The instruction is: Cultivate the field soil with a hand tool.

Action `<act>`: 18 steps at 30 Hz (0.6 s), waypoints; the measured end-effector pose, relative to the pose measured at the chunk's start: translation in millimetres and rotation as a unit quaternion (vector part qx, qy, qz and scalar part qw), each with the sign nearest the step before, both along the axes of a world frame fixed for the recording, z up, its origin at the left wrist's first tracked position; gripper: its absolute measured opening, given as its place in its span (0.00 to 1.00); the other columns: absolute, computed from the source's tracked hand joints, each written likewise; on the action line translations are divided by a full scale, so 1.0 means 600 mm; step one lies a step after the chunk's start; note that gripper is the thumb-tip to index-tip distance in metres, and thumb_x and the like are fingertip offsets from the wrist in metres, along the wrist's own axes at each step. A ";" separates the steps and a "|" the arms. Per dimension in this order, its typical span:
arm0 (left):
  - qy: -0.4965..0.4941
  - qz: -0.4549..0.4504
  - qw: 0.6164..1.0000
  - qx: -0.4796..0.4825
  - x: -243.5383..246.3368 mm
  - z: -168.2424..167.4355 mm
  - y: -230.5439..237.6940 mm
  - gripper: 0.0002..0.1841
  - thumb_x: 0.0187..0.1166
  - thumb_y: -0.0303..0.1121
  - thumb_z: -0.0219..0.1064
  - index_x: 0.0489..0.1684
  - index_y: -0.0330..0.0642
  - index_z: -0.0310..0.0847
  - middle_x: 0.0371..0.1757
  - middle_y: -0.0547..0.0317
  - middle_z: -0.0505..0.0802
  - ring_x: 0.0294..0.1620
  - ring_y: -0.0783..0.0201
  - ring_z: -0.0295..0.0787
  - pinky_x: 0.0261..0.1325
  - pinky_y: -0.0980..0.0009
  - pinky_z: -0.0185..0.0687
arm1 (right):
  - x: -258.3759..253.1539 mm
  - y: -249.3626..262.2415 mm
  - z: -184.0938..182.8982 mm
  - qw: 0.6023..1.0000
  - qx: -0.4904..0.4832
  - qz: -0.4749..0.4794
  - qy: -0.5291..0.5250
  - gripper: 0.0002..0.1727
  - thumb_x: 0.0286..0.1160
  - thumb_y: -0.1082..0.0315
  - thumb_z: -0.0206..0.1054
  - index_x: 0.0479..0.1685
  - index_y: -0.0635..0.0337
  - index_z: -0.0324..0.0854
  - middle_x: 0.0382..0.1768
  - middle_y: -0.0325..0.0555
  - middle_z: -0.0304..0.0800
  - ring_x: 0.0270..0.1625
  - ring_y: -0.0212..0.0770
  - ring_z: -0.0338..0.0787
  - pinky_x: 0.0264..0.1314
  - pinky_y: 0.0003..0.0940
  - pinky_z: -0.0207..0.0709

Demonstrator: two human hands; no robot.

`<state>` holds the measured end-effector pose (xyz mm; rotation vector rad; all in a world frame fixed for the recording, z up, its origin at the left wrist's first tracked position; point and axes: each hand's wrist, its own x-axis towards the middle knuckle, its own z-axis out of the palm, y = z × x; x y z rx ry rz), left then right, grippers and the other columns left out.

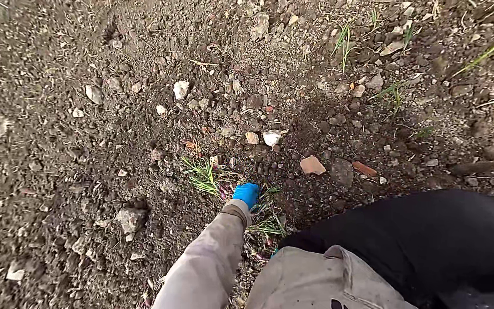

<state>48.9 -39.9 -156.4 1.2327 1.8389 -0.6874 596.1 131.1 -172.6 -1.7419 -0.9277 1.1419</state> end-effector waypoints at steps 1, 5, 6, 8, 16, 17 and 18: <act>0.003 -0.010 1.000 -0.001 0.000 0.002 -0.001 0.18 0.87 0.38 0.62 0.69 0.41 0.84 0.74 0.44 0.86 0.79 0.46 0.79 0.84 0.40 0.63 | -0.011 -0.003 0.015 1.000 -0.007 -0.004 0.001 0.13 0.91 0.65 0.54 0.31 0.51 0.67 0.08 0.22 0.57 0.07 0.18 0.62 0.16 0.13 0.67; 0.066 -0.082 0.993 -0.049 0.036 0.006 -0.009 0.25 0.84 0.39 0.67 0.77 0.37 0.77 0.80 0.38 0.80 0.83 0.39 0.73 0.83 0.37 0.63 | -0.020 -0.006 0.026 1.000 -0.012 -0.017 0.010 0.13 0.93 0.63 0.52 0.33 0.48 0.67 0.09 0.22 0.56 0.09 0.18 0.60 0.17 0.12 0.64; 0.082 -0.092 0.991 -0.054 0.046 0.001 -0.012 0.24 0.84 0.35 0.66 0.77 0.35 0.76 0.79 0.36 0.80 0.82 0.38 0.74 0.82 0.37 0.63 | -0.014 -0.005 0.018 1.000 -0.013 -0.013 0.007 0.11 0.92 0.62 0.53 0.35 0.48 0.68 0.11 0.21 0.56 0.09 0.18 0.60 0.18 0.13 0.64; 0.103 -0.116 0.986 -0.067 0.061 -0.003 -0.012 0.23 0.81 0.25 0.64 0.75 0.32 0.75 0.77 0.35 0.81 0.80 0.37 0.76 0.81 0.39 0.64 | -0.006 -0.002 0.009 1.000 -0.010 -0.011 0.005 0.10 0.92 0.61 0.54 0.38 0.49 0.68 0.11 0.22 0.57 0.10 0.19 0.61 0.18 0.14 0.66; 0.030 0.080 0.991 0.098 0.033 0.044 0.004 0.20 0.87 0.37 0.61 0.73 0.39 0.82 0.76 0.43 0.85 0.81 0.48 0.77 0.88 0.46 0.59 | 0.010 -0.001 -0.009 1.000 0.005 -0.025 -0.006 0.07 0.86 0.58 0.62 0.40 0.46 0.72 0.12 0.20 0.60 0.11 0.19 0.64 0.17 0.17 0.67; -0.014 0.166 0.971 0.173 0.024 0.059 0.008 0.19 0.86 0.35 0.64 0.69 0.35 0.84 0.73 0.40 0.86 0.76 0.47 0.81 0.84 0.46 0.65 | 0.007 -0.002 -0.004 1.000 0.002 -0.027 -0.009 0.07 0.86 0.58 0.63 0.41 0.46 0.72 0.12 0.20 0.61 0.11 0.19 0.64 0.17 0.17 0.66; -0.060 0.251 0.935 0.244 0.016 0.071 0.012 0.16 0.85 0.31 0.66 0.64 0.30 0.84 0.68 0.38 0.87 0.68 0.46 0.84 0.77 0.48 0.73 | 0.007 -0.003 -0.003 1.000 0.002 -0.028 -0.009 0.07 0.86 0.58 0.63 0.41 0.47 0.73 0.13 0.20 0.61 0.11 0.19 0.64 0.18 0.17 0.66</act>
